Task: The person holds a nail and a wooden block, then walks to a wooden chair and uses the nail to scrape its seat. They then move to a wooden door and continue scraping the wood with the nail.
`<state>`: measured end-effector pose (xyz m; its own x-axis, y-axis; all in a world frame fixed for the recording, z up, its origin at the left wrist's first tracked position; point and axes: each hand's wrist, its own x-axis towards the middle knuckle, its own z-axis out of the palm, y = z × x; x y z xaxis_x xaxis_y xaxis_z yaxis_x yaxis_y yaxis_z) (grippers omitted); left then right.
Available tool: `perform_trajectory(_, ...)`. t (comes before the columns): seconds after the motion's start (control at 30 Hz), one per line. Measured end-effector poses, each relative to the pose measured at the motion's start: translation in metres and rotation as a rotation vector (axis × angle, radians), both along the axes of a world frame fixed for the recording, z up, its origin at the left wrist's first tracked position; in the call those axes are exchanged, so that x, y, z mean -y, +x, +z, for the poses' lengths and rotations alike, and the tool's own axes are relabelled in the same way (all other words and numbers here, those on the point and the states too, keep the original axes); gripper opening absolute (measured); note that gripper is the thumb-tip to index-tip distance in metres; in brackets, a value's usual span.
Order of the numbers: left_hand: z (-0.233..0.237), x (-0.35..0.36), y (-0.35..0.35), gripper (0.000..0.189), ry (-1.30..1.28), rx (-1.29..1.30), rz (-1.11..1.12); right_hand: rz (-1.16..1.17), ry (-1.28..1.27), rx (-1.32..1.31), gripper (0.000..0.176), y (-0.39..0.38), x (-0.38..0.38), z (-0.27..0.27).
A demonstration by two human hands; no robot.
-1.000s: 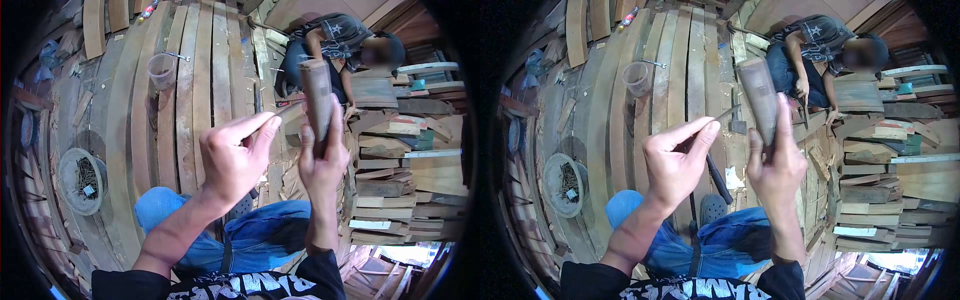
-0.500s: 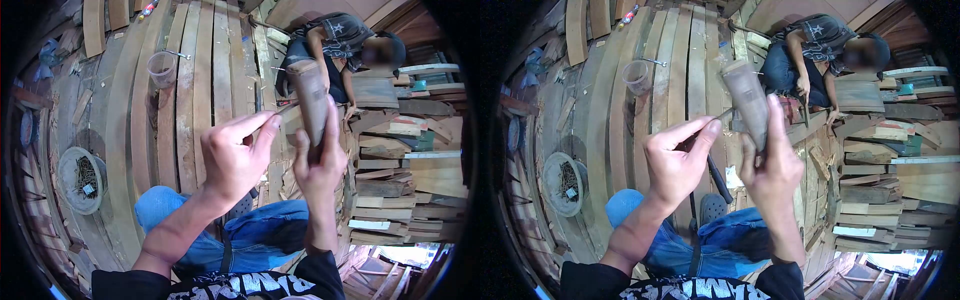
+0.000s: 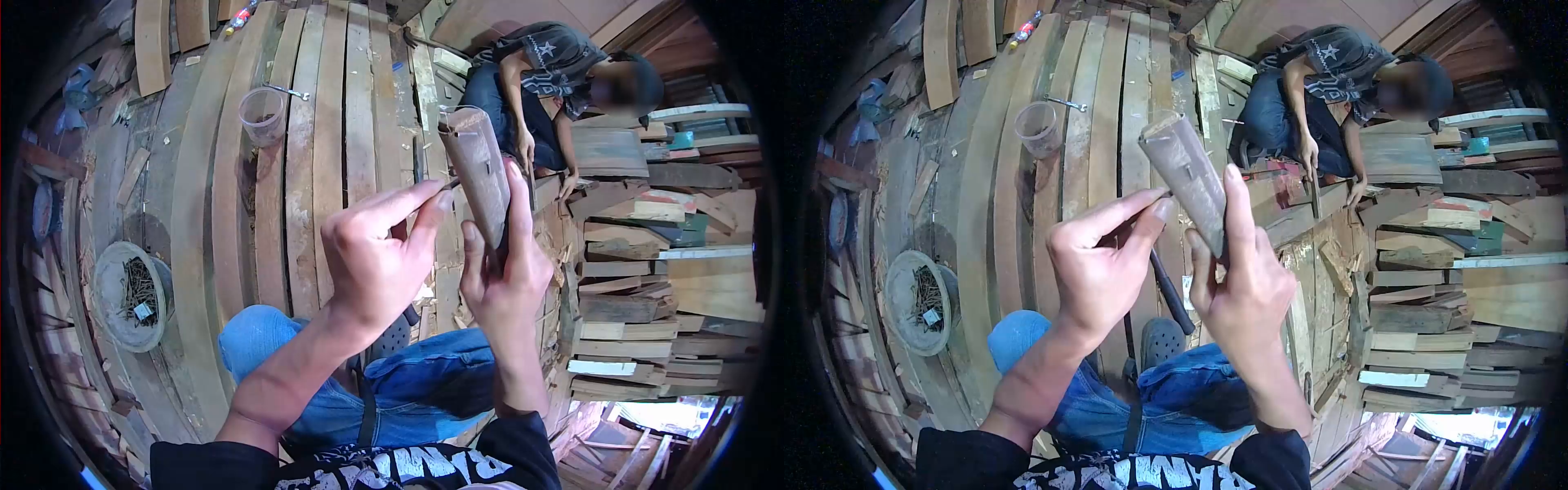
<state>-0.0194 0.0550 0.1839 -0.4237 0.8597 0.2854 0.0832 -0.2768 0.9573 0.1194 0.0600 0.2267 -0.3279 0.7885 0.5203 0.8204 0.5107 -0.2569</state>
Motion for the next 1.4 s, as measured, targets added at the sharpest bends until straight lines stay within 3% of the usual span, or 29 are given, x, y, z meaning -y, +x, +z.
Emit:
perform_trajectory(0.1,0.003,0.001,0.0,0.015,0.002,-0.049,0.012,-0.038,0.097,0.027,0.068,0.007,-0.008,-0.002)
perform_trajectory(0.4,0.004,0.003,0.001,0.016,-0.005,-0.078,0.032,-0.052,-0.026,0.072,0.071,0.006,0.005,0.004)
perform_trajectory(0.5,0.002,0.003,0.005,0.015,0.058,-0.022,0.041,-0.015,0.211,0.041,0.07,0.012,-0.01,-0.002)
perform_trajectory(0.57,0.0,0.002,0.004,0.014,0.058,-0.023,0.053,-0.03,0.01,0.077,0.069,0.006,0.002,0.003)
perform_trajectory(0.6,0.0,0.001,0.002,0.014,0.051,-0.041,0.039,-0.009,0.11,0.066,0.068,0.011,-0.009,0.001)
perform_trajectory(0.63,0.0,0.001,0.001,0.014,0.048,-0.057,0.027,-0.142,0.035,0.063,0.066,0.014,-0.013,0.006)
perform_trajectory(0.7,0.002,0.001,0.004,0.013,0.125,-0.043,0.043,-0.303,-0.063,-0.077,0.057,0.027,-0.018,0.01)
perform_trajectory(0.73,0.004,0.001,0.003,0.013,0.108,-0.013,0.026,-0.267,0.01,-0.154,0.056,0.028,-0.02,0.013)
perform_trajectory(0.77,0.005,0.003,0.003,0.013,0.082,0.017,0.007,-0.274,-0.157,-0.341,0.054,0.027,-0.014,0.018)
perform_trajectory(0.87,0.014,0.007,0.0,0.016,0.154,-0.062,-0.034,-0.193,-0.054,-0.371,0.052,0.032,-0.012,0.012)
perform_trajectory(1.03,0.02,0.01,-0.004,0.021,0.263,-0.17,-0.087,-0.093,-0.245,-0.747,0.043,0.022,0.01,0.021)
perform_trajectory(1.07,0.018,0.01,-0.004,0.022,0.27,-0.142,-0.109,-0.014,-0.185,-0.642,0.043,0.027,0.009,0.017)
perform_trajectory(1.4,0.022,0.012,-0.004,0.026,0.349,-0.244,-0.133,0.025,-0.381,-0.771,0.039,0.024,0.021,0.028)
